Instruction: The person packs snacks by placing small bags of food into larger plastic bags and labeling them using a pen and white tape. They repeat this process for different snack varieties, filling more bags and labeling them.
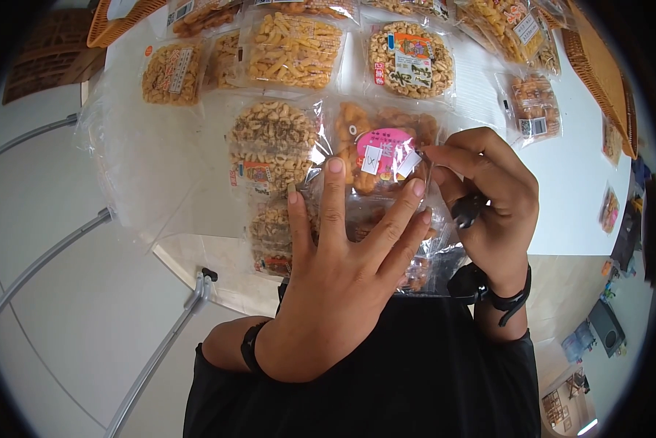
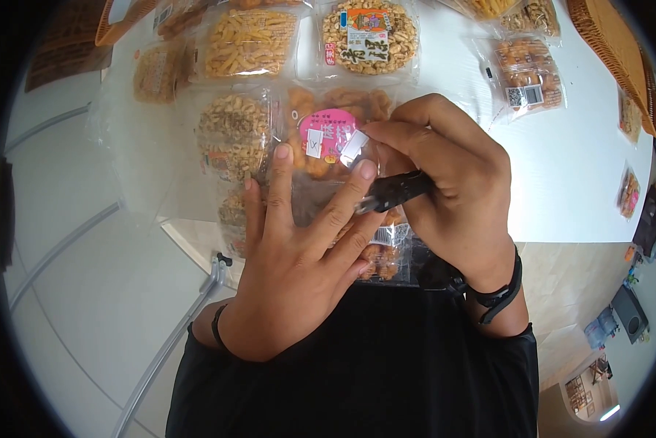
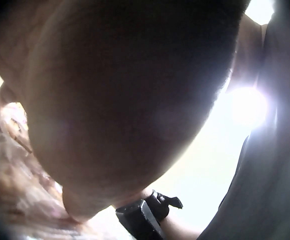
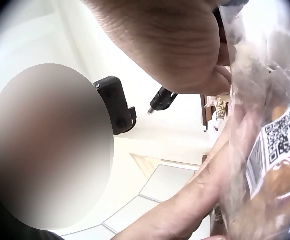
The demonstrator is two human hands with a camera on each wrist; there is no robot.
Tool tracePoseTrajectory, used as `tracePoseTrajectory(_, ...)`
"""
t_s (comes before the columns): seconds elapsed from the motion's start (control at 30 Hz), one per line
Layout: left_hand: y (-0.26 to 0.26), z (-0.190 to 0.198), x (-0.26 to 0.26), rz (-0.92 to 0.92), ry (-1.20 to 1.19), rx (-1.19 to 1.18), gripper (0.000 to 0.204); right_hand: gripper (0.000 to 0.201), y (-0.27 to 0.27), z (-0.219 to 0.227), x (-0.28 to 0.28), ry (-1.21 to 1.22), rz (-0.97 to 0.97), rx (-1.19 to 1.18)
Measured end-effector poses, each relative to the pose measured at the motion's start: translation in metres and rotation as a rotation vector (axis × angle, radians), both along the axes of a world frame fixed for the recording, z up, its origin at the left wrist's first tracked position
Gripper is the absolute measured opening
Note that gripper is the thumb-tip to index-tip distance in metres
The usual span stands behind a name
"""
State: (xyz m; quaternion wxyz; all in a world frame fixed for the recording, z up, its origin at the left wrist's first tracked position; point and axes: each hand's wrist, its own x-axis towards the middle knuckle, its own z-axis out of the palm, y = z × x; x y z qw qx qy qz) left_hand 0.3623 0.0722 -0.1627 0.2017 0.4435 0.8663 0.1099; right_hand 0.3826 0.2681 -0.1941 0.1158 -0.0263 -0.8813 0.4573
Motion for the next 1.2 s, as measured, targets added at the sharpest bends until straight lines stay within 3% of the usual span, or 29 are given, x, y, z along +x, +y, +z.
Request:
tracePoseTrajectory(0.07,-0.001,-0.002,0.001,-0.007,0.016,0.003,0.059,0.025,0.002,0.007,0.003,-0.131,-0.012,-0.090)
tracePoseTrajectory(0.17,-0.002,-0.002,0.001,-0.012,0.015,-0.001,0.066,0.024,0.003,0.015,0.006,-0.288,-0.050,-0.445)
tracePoseTrajectory(0.23,-0.002,-0.002,0.001,-0.009,0.015,-0.002,0.067,0.026,0.006,0.021,0.009,-0.365,-0.035,-0.476)
tracePoseTrajectory(0.4,0.000,-0.001,0.003,0.010,0.009,-0.001,0.067,0.031,0.006,0.027,0.015,-0.347,0.023,-0.365)
tracePoseTrajectory(0.5,0.000,-0.003,0.003,0.018,0.056,0.029,0.044,0.037,0.003,0.029,0.018,-0.327,0.050,-0.319)
tracePoseTrajectory(0.6,0.000,-0.002,0.003,0.019,0.058,0.032,0.044,0.044,0.002,0.027,0.021,-0.300,0.086,-0.276)
tracePoseTrajectory(0.7,0.000,-0.003,0.004,0.010,0.025,0.001,0.063,0.047,-0.002,0.026,0.024,-0.285,0.081,-0.303)
tracePoseTrajectory(0.8,0.000,-0.004,0.005,0.025,0.014,0.012,0.062,0.047,-0.003,0.027,0.023,-0.324,0.091,-0.301)
tracePoseTrajectory(0.9,0.000,-0.004,0.004,0.021,0.009,0.005,0.064,0.044,-0.002,0.026,0.021,-0.322,0.113,-0.331)
tracePoseTrajectory(1.0,0.001,-0.001,0.003,0.018,0.053,0.020,0.044,0.040,0.000,0.028,0.019,-0.379,0.069,-0.389)
tracePoseTrajectory(1.2,0.001,-0.002,0.002,0.010,0.048,0.012,0.046,0.029,-0.001,0.027,0.015,-0.466,-0.096,-0.523)
